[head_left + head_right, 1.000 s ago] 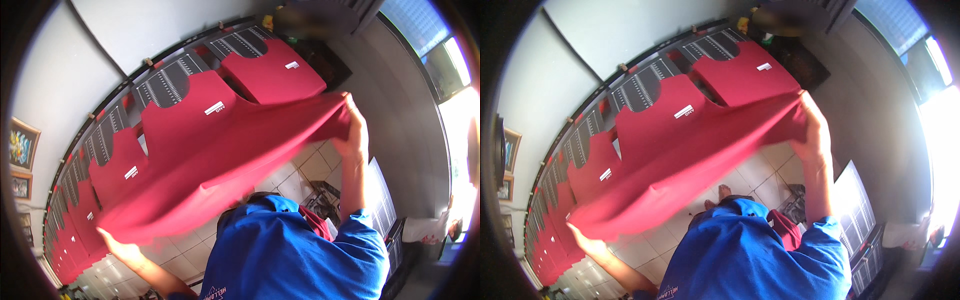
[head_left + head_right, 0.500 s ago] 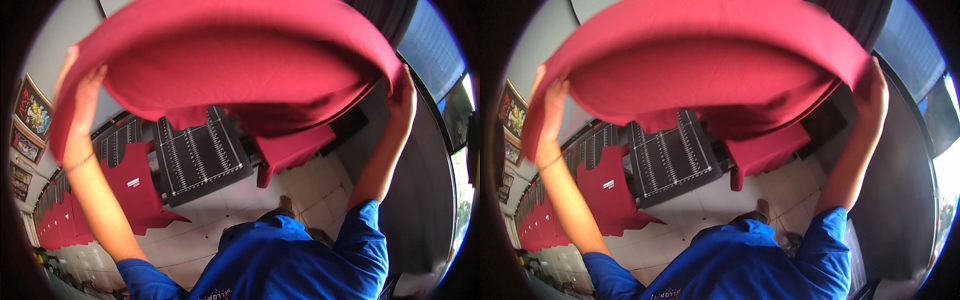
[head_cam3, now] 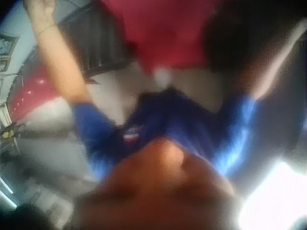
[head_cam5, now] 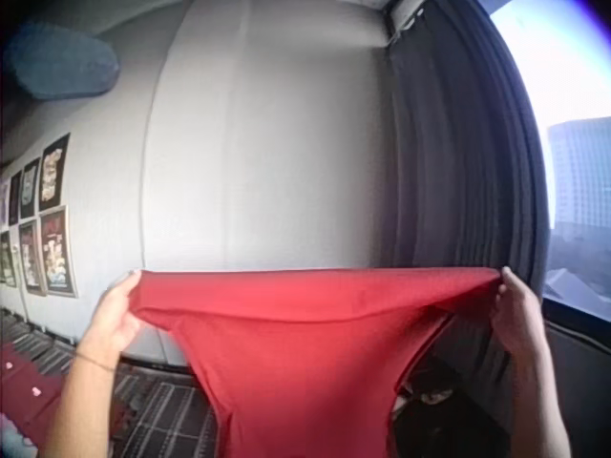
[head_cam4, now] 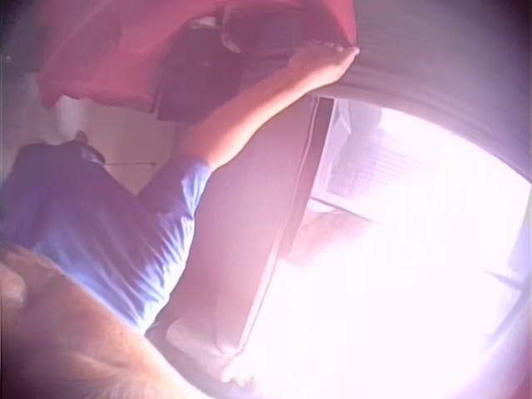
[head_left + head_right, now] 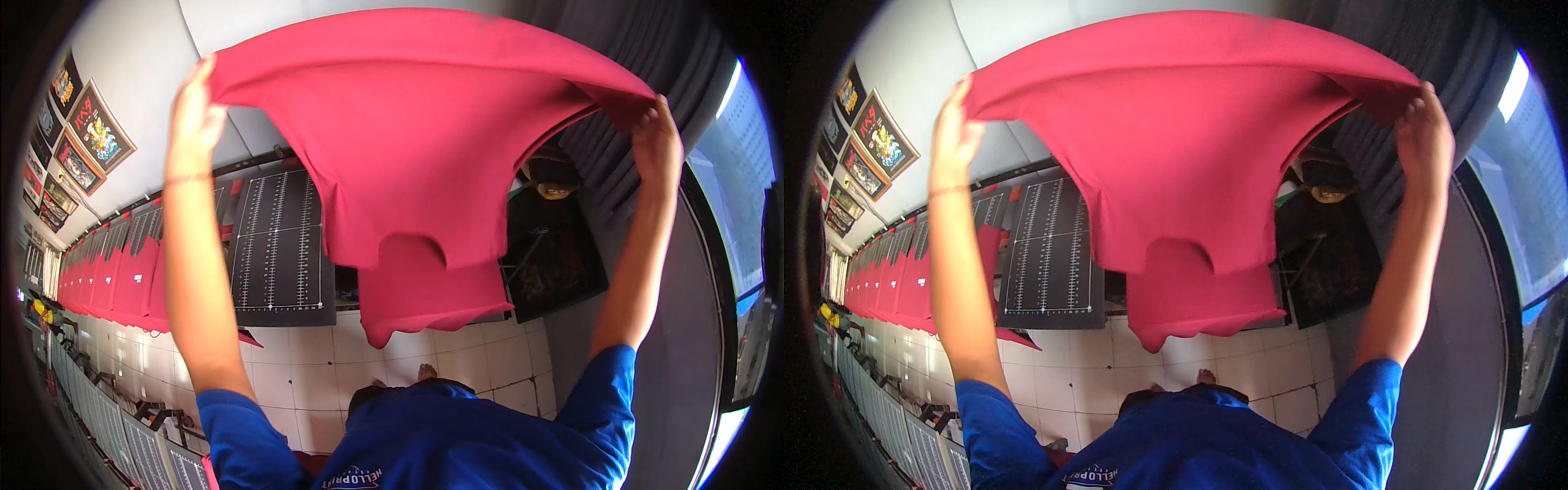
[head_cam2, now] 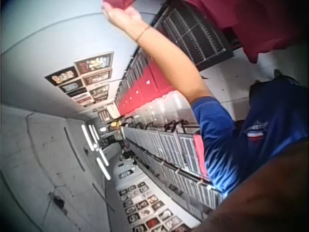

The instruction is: The person picks up maroon shirt pieces, unfolds them, and carefully places them onto rectangular printing platens in a workshop, smoothing the fabric by hand.

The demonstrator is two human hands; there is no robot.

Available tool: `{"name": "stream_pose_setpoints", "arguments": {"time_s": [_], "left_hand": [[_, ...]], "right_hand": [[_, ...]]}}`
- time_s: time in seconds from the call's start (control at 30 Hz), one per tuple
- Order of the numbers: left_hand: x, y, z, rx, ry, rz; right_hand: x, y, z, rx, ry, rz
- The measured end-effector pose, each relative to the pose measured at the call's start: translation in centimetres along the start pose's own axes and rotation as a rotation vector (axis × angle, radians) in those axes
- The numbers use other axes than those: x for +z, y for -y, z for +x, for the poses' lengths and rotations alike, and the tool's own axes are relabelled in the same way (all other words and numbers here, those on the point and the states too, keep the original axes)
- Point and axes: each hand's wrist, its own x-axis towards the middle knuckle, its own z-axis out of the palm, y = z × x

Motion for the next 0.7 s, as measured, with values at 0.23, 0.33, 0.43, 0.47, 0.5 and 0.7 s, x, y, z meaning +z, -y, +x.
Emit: {"name": "stream_pose_setpoints", "arguments": {"time_s": [0.23, 0.33, 0.43, 0.47, 0.5, 0.7], "left_hand": [[-2.9, -2.3, -20.0, -0.039, -0.252, 0.154], [-4.8, 1.5, -28.9, -0.199, -0.359, 0.395], [-9.0, 5.8, -35.6, -0.509, -0.161, 0.334], [-8.7, 7.5, -36.9, -0.575, -0.133, 0.332], [-9.7, 9.8, -38.0, -0.606, -0.043, 0.406], [-17.2, 20.8, -47.4, -0.802, -0.161, 0.500]], "right_hand": [[-6.9, 8.1, -17.2, 0.099, -0.177, -0.248], [-5.1, 6.9, -24.8, 0.171, -0.457, -0.530], [-11.9, 3.8, -29.0, 0.454, -0.367, -0.606], [-15.7, 2.3, -30.9, 0.504, -0.306, -0.555], [-21.0, 0.9, -33.2, 0.541, -0.393, -0.588], [-28.5, -5.0, -40.5, 0.967, -0.284, -0.602]]}}
